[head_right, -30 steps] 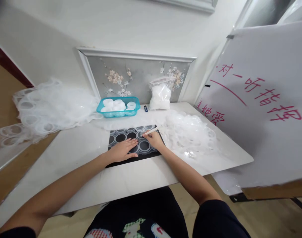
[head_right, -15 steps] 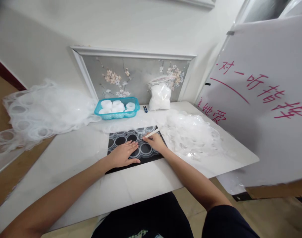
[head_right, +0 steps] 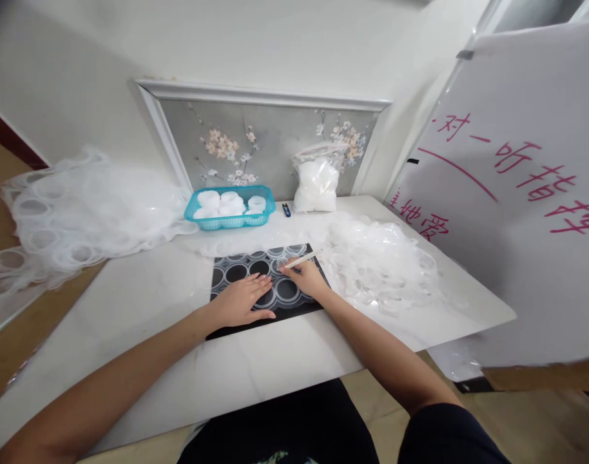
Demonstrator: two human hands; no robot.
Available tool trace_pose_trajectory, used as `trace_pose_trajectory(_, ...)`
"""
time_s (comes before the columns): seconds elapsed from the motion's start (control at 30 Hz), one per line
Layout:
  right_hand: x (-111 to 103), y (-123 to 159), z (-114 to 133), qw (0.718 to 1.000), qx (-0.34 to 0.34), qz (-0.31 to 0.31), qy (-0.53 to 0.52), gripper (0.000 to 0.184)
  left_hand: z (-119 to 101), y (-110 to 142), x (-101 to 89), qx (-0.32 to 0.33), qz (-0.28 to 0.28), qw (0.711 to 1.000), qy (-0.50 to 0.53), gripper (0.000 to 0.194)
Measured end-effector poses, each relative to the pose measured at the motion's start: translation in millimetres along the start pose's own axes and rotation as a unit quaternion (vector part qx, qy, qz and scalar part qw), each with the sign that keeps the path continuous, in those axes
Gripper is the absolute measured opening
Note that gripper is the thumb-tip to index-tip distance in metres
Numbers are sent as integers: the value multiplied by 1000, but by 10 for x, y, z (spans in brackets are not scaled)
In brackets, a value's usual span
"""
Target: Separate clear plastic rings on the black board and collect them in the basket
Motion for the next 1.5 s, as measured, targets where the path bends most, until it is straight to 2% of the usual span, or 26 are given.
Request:
trace_pose_trajectory(0.2, -2, 24, -5, 1000, -12, -6, 23, 22, -8, 7, -2, 1, 9, 1000, -13, 80)
trace_pose_trajectory(0.4, 91, 68, 140, 981, -94, 23, 170, 17, -20, -12, 3, -10, 28, 1000, 9, 88)
trace_pose_trajectory(0.47, -47, -40, 118, 976, -79, 2, 201, 16, -27, -10, -24, -21, 36, 999, 17, 91)
trace_pose_trajectory(0.57, -467, -218, 0, 970, -37, -86, 222, 31, -26, -7, -80, -45, 55, 997, 30, 93)
trace_pose_trajectory(0.63, -784, -229, -118, 954, -3, -175, 244, 37, -27, -42, -116, -60, 59, 996, 33, 86)
trace_pose_trajectory(0.73, -983, -110, -253, 936, 17, -227, 267, 30, -58, -202, -159, -75, 24, 997, 20, 70)
trace_pose_trajectory(0.8, -978, -21, -280, 936, 16, -242, 253, 26, -137, -361, -139, -63, -1, 998, 13, 67)
trace_pose_trajectory(0.87, -919, 30, -297, 949, 26, -248, 194, 28, -251, -521, -70, -36, -5, 999, 13, 71)
trace_pose_trajectory(0.97, -707, 21, -374, 981, 65, -164, 84, 30, -380, -686, 41, -15, -2, 1000, 7, 73)
trace_pose_trajectory(1.03, -601, 21, -431, 988, 86, -117, 59, 28, -412, -727, 96, -16, -3, 1000, 1, 74)
trace_pose_trajectory(1.23, -544, 28, -491, 990, 90, -90, 62, 23, -412, -713, 170, -7, -10, 1000, 15, 78)
trace_pose_trajectory(1.5, -425, 98, -337, 987, 34, -51, 145, 21, -416, -707, 152, -1, -6, 1000, -7, 78)
Point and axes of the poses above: each hand's wrist, its own y-axis away from the middle knuckle, its own x-axis out of the palm, z = x × y, the point moved 7 cm from there along -y, towards the middle knuckle, and after that the axes turned 8 degrees about -z, right-handed, at the moved point
